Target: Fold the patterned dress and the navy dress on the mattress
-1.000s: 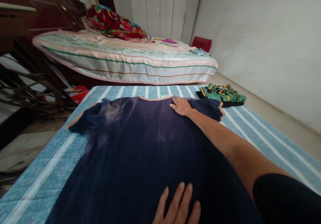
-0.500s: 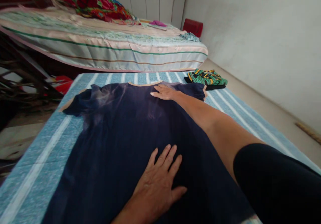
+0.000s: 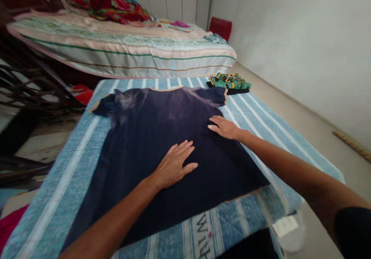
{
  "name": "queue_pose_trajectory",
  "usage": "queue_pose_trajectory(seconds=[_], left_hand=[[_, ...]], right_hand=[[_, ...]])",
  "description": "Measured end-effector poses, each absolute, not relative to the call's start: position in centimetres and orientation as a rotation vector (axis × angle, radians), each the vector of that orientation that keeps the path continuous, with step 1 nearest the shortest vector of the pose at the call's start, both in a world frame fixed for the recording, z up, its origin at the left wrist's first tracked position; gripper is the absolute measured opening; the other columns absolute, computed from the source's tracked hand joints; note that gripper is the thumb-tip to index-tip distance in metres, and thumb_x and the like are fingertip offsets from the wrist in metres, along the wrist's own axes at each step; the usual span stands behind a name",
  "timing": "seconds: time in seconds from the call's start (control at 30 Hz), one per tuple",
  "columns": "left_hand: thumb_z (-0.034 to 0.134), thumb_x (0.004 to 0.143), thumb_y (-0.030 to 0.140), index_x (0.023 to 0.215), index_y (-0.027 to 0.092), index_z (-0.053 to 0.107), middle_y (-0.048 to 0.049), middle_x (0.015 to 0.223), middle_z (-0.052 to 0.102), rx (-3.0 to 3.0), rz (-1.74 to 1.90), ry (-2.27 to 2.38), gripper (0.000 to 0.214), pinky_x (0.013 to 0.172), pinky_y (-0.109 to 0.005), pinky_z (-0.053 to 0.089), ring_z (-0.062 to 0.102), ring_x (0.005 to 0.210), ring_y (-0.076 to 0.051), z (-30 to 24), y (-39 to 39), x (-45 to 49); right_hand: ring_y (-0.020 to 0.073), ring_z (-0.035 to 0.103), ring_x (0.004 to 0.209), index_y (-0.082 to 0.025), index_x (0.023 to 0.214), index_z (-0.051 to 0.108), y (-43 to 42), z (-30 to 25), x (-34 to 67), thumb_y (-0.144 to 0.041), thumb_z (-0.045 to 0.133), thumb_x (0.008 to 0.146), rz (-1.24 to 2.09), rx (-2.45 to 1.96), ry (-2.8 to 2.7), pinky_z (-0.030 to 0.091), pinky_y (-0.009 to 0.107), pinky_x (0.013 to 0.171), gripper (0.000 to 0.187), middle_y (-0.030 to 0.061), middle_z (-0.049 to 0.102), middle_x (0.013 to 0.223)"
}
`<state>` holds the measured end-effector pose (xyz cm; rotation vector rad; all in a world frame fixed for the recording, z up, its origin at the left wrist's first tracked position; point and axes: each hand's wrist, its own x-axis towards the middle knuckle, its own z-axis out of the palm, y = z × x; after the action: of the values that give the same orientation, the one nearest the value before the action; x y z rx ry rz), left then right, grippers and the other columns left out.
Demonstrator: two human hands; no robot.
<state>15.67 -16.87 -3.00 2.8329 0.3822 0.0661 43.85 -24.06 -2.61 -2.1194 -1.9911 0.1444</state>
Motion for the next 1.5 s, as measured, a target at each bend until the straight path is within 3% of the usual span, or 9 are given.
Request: queue_pose_trajectory(seconds=[0.27, 0.5, 1.0, 1.33, 1.5], left_hand=[[0.042, 0.088, 0.050, 0.133, 0.019, 0.043, -0.0100, 0.147, 0.032, 2.954, 0.079, 0.597, 0.055, 0.109, -0.046, 0.023, 0.023, 0.136, -0.025, -2.6, -21.0, 10.1], [0.043, 0.087, 0.050, 0.139, 0.023, 0.034, -0.0106, 0.148, 0.029, 3.095, 0.123, 0.589, 0.059, 0.108, -0.048, 0.021, 0.024, 0.136, -0.026, -3.9, -25.9, 5.5], [0.053, 0.083, 0.047, 0.140, 0.031, 0.030, -0.0083, 0.149, 0.028, 3.109, 0.093, 0.681, 0.063, 0.107, -0.049, 0.022, 0.026, 0.134, -0.029, -3.2, -30.4, 1.5], [0.051, 0.084, 0.047, 0.140, 0.031, 0.032, -0.0083, 0.148, 0.029, 3.162, 0.143, 0.683, 0.061, 0.106, -0.049, 0.021, 0.030, 0.133, -0.029, -3.8, -30.6, 1.2], [0.052, 0.083, 0.046, 0.137, 0.031, 0.038, -0.0069, 0.145, 0.036, 3.188, 0.245, 0.654, 0.058, 0.107, -0.046, 0.020, 0.035, 0.130, -0.028, -4.2, -30.2, 1.1]], right_hand=[[0.0289, 0.025, 0.135, -0.014, 0.133, 0.045, -33.7, -3.3, 34.4, -0.052, 0.039, 0.089, 0.091, -1.981, -2.077, 0.028, 0.050, 0.106, 0.058, 0.0166, 0.037, 0.142], [0.0309, 0.012, 0.138, -0.022, 0.141, 0.031, -40.5, -4.1, 26.3, -0.057, 0.057, 0.078, 0.218, -1.766, -2.351, 0.020, 0.054, 0.108, 0.077, 0.0146, 0.025, 0.148], [0.0319, 0.020, 0.136, -0.023, 0.140, 0.033, -43.7, -5.6, 25.6, -0.046, 0.057, 0.080, 0.044, -1.711, -2.368, 0.031, 0.055, 0.103, 0.069, 0.0117, 0.032, 0.146], [0.0305, 0.027, 0.134, -0.015, 0.129, 0.048, -44.2, -5.2, 25.3, -0.033, 0.056, 0.081, -0.011, -1.715, -2.254, 0.034, 0.053, 0.103, 0.052, 0.0152, 0.037, 0.142], [0.0292, 0.033, 0.131, -0.014, 0.121, 0.054, -44.2, -5.2, 25.1, -0.028, 0.056, 0.080, -0.070, -1.737, -2.176, 0.037, 0.051, 0.102, 0.043, 0.0148, 0.045, 0.136]])
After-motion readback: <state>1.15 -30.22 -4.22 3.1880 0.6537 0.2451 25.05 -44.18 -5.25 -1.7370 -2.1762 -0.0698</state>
